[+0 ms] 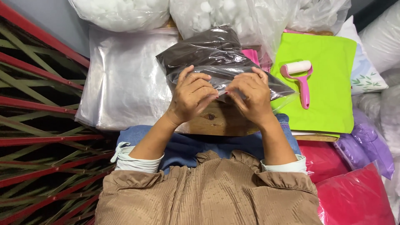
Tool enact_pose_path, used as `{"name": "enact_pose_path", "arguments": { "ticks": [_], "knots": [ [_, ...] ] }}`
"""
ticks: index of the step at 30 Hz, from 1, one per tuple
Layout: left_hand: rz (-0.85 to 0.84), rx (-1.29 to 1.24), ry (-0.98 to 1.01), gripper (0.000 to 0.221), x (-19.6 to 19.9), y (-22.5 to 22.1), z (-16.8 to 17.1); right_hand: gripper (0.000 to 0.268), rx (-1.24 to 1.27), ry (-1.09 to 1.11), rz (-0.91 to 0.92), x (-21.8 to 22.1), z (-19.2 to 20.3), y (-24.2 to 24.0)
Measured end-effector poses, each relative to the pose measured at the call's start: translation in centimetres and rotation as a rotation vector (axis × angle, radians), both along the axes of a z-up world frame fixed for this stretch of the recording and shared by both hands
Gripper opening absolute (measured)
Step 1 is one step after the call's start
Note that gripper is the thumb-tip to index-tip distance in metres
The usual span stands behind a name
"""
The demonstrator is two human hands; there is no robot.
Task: The person places a brown fabric item into a clear plastic bag and seals the bag by hand.
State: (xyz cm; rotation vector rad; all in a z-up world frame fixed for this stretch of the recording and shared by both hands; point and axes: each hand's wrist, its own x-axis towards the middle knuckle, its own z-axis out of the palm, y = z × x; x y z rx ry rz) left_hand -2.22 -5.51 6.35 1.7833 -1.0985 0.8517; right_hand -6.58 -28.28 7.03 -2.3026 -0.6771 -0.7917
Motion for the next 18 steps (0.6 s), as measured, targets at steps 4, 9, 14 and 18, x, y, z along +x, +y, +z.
{"name": "enact_pose_path", "arguments": {
  "ticks": [4,9,14,18],
  "knots": [
    [-0.028,0.027,0.053,0.007,-0.1,0.4,0.2,0.005,-0.003,-0.002,-0.021,-0.2,-0.1,0.2],
    [-0.002,0.033,0.064,0.006,-0.1,0.6,-0.1,0.005,0.009,0.008,-0.015,-0.3,0.0,0.7],
    [0.013,0.035,0.066,0.007,-0.1,0.5,-0.3,0.008,0.013,-0.013,-0.006,-0.3,0.3,1.2],
    [0.012,0.026,0.078,0.007,-0.3,0.4,-0.1,0.008,0.008,-0.008,-0.002,-0.5,0.4,1.4]
  ]
}}
